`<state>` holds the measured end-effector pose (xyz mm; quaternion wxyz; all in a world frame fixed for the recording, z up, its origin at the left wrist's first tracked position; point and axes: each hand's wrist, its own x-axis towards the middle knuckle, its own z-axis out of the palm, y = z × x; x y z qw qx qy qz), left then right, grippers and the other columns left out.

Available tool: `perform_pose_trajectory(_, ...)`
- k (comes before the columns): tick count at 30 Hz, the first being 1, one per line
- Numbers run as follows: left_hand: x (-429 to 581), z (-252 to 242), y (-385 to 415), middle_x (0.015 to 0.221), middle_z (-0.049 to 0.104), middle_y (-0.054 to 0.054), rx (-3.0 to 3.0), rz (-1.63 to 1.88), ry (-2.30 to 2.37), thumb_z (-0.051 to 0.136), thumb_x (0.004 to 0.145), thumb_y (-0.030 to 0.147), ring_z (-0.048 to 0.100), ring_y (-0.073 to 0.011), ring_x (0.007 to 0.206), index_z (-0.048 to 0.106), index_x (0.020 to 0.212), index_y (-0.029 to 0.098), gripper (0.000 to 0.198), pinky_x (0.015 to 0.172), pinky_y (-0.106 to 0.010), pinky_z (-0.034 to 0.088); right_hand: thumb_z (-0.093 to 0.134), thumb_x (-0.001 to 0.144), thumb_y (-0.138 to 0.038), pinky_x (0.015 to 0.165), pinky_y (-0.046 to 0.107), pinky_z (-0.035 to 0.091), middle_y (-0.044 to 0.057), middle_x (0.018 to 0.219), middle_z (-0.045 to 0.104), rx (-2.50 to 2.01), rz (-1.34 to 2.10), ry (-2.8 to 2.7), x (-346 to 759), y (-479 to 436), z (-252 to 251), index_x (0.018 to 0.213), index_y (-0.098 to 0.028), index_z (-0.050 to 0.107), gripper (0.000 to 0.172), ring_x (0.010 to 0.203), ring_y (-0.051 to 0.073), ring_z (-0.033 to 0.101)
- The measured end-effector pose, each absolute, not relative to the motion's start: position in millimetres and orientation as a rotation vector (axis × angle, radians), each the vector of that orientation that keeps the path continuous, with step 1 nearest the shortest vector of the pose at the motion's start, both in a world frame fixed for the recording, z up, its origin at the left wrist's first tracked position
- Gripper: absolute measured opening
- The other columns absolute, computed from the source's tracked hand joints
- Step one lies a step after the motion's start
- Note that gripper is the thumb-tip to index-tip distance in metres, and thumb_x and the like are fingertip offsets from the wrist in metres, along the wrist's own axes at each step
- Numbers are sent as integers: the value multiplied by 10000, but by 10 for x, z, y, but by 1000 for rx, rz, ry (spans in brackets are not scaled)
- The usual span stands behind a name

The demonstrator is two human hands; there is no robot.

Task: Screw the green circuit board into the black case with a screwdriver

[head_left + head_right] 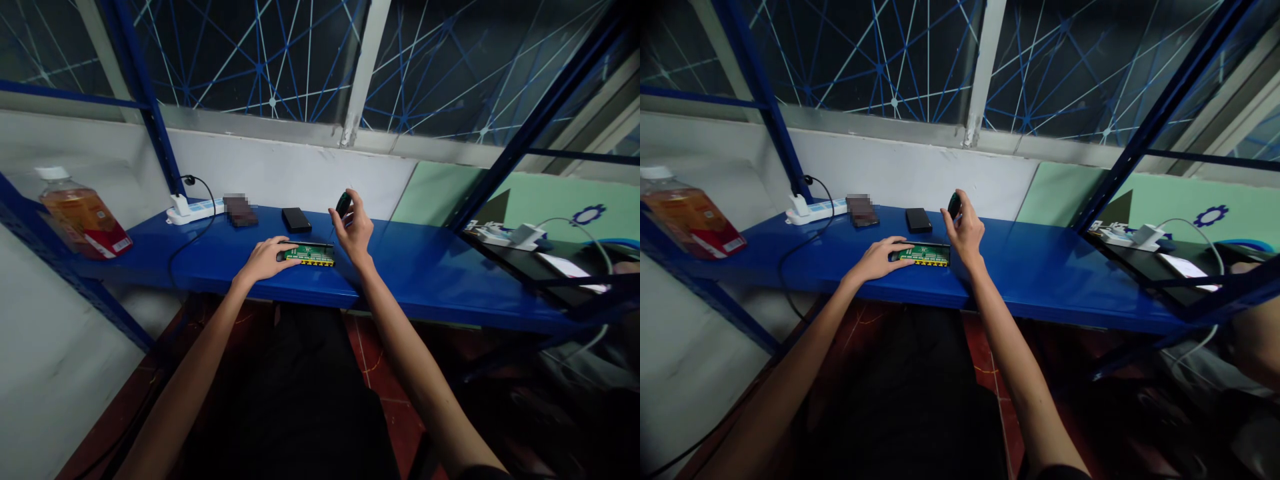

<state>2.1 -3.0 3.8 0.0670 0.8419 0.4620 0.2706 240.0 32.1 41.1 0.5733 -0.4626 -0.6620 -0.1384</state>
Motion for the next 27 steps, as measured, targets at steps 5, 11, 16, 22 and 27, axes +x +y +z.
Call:
perform_pose_trajectory(5,18,42,-33,1426,553,-57,2517,824,1388,494,916,656,555,-318,1234,667,1275,316,524,1038,-498,420,475,952,-497,699,414,537,66,943,698,-1093,-258,-1498,2398,323,410,1445,-292,393,539,647,211,647)
perform_pose_trajectory(11,6,41,-35,1303,597,-78,2513,859,1329,702,749,677,597,-310,1143,614,1347,301,712,973,-428,476,502,949,-434,686,393,541,85,1015,700,-1070,-198,-1459,2406,338,406,1477,-274,301,587,702,216,694)
perform_pose_trajectory(16,17,80,-69,1218,607,-80,2483,898,1230,762,704,629,604,-293,1115,567,1395,284,796,948,-396,489,526,943,-410,671,369,550,72,967,711,-1051,-170,-1538,2399,375,373,1461,-277,299,581,706,211,709)
perform_pose_trajectory(22,27,124,-105,1211,619,-85,2496,867,1129,780,689,590,609,-284,1115,483,1466,263,893,969,-387,474,526,947,-450,610,330,562,60,940,700,-1033,-39,-1618,2374,437,326,1448,-285,213,613,689,202,719)
perform_pose_trajectory(27,24,103,-84,1268,612,-94,2473,875,1146,770,702,586,591,-295,1169,473,1467,260,883,1003,-405,456,570,919,-444,589,307,561,47,900,688,-1011,63,-1666,2317,450,297,1383,-273,258,584,679,193,715)
